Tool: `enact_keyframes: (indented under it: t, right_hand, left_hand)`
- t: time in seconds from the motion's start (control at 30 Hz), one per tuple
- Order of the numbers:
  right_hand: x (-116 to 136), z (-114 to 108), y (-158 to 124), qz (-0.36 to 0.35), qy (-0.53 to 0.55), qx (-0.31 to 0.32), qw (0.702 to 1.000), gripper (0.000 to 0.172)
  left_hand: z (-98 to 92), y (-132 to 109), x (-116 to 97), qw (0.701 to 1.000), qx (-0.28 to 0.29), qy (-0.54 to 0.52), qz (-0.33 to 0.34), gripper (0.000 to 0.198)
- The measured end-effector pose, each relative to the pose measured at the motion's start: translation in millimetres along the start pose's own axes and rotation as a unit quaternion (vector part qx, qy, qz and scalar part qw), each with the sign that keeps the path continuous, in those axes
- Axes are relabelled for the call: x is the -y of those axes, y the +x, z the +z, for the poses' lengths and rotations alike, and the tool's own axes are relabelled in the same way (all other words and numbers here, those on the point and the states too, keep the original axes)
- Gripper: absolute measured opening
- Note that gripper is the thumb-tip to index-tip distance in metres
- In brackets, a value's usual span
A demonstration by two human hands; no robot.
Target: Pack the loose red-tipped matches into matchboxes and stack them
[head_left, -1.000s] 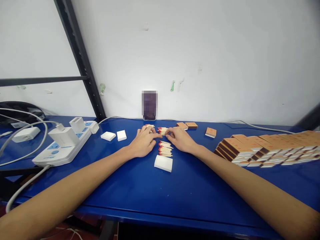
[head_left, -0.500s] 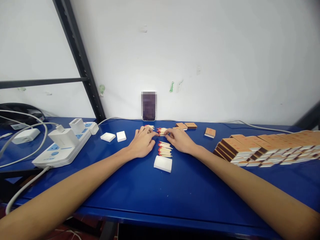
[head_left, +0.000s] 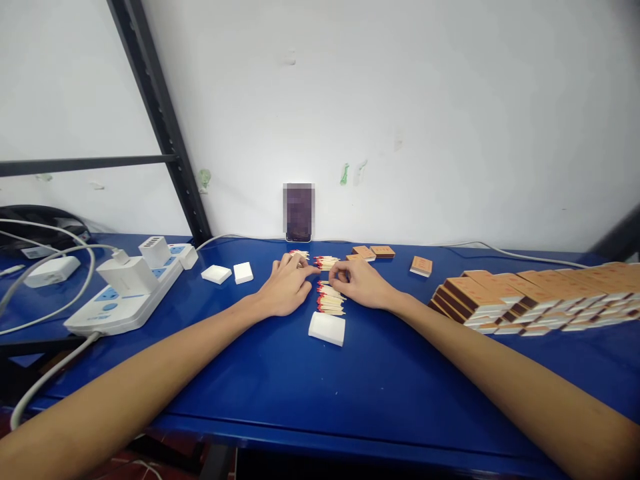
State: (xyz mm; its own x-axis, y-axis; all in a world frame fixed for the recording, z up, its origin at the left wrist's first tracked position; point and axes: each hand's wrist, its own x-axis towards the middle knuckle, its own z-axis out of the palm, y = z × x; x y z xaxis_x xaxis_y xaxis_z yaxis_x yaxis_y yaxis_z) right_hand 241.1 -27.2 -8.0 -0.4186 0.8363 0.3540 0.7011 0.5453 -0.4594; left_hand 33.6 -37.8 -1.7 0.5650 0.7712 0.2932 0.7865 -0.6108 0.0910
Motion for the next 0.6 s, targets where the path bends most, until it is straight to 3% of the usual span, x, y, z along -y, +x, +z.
enact_keyframes:
  t: [0.2,0.6]
  right_hand:
    - [-6.9,2.9,5.3,0.028,-0.011,-0.032,0.999,0.021]
    - [-5.9,5.9,5.4,-0.001,-0.090,-0.034,0.995,0.022]
  left_hand:
    - [-1.5,-0.5,-0.3,1.000,0.007,-0.010,0.010,0.040]
    - [0.6,-0.2,1.8,1.000,0.006,-0.009,0.013,0.041]
